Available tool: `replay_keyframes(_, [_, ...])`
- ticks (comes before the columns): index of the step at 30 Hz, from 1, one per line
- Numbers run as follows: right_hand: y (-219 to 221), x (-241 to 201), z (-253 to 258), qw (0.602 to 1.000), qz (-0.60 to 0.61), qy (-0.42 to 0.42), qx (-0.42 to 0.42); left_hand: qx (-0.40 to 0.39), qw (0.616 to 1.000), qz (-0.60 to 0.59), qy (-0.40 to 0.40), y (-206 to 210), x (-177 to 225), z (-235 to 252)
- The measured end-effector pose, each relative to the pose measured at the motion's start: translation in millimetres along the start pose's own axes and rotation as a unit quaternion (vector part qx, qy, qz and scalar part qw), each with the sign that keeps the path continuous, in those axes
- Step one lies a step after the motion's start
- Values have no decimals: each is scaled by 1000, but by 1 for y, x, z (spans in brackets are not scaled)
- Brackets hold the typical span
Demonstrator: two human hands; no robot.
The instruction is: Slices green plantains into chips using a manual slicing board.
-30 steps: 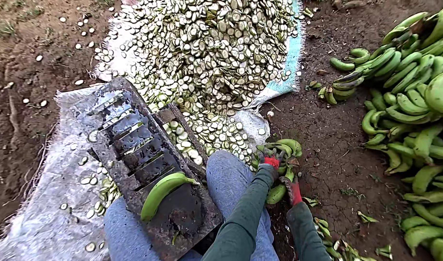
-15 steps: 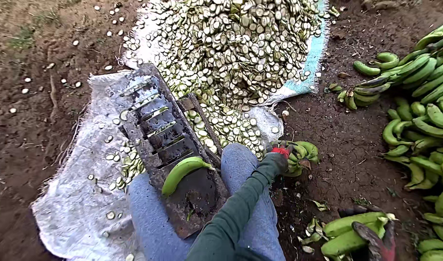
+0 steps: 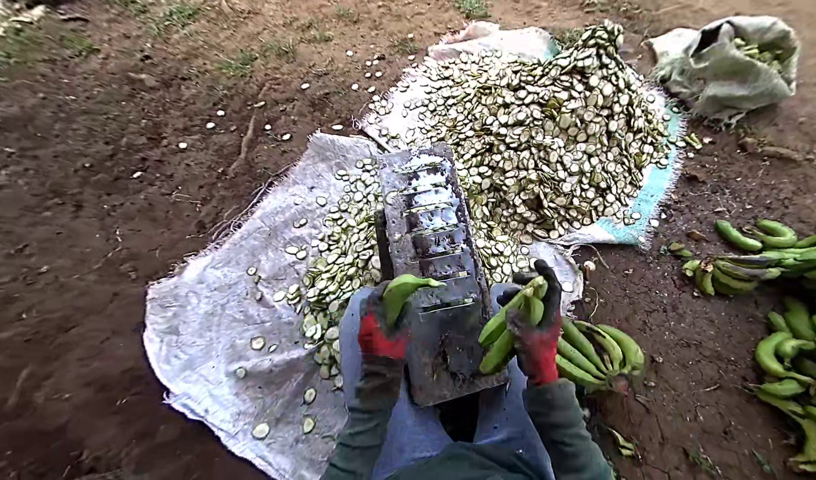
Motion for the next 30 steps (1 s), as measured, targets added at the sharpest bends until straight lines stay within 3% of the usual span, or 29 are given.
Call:
replay_keyframes(2, [21,9,-29,987,-142,-75,-18,91,981,-142,-100,-34,-35,-6])
replay_keyframes(5, [67,6,-24,935,-281,-209,-56,158,951,-207,-166,-73,-67,-17])
replay_keyframes(8, [125,6,66,912,-339,-215,-89,206,939,-206,-181,-96,-94,-26])
replay_keyframes(11, [178,8,172,897,-365,-241,-61,237,921,-228,-210,-103,-116,-36])
replay_keyframes(13, [195,7,197,899,-366,-235,-55,256,898,-270,-236,-104,-129,-45])
replay_keyframes(15, [180,6,166,908,-352,-218,-62,263,867,-324,-271,-105,-141,-50])
replay_keyframes(19, [99,16,17,918,-309,-230,-97,286,836,-315,-348,-104,-202,-67])
replay_keyframes(21, [90,15,-7,915,-305,-248,-94,305,816,-306,-383,-98,-228,-78])
replay_keyframes(23, [121,12,30,896,-331,-281,-91,321,794,-312,-411,-92,-248,-89])
replay_keyframes(28, [223,20,209,871,-359,-330,-59,311,755,-392,-425,-65,-260,-114])
replay_keyframes(30, [237,20,227,872,-357,-331,-58,318,736,-384,-457,-61,-267,-128])
Point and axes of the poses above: each hand's wrist, its own z-axis towards the middle knuckle, its own y-axis out of the palm, x = y × z, the point moved 9 cm from there along z, towards the middle knuckle, and after that the axes turned 1 degree about -y, right-handed, at the moved point
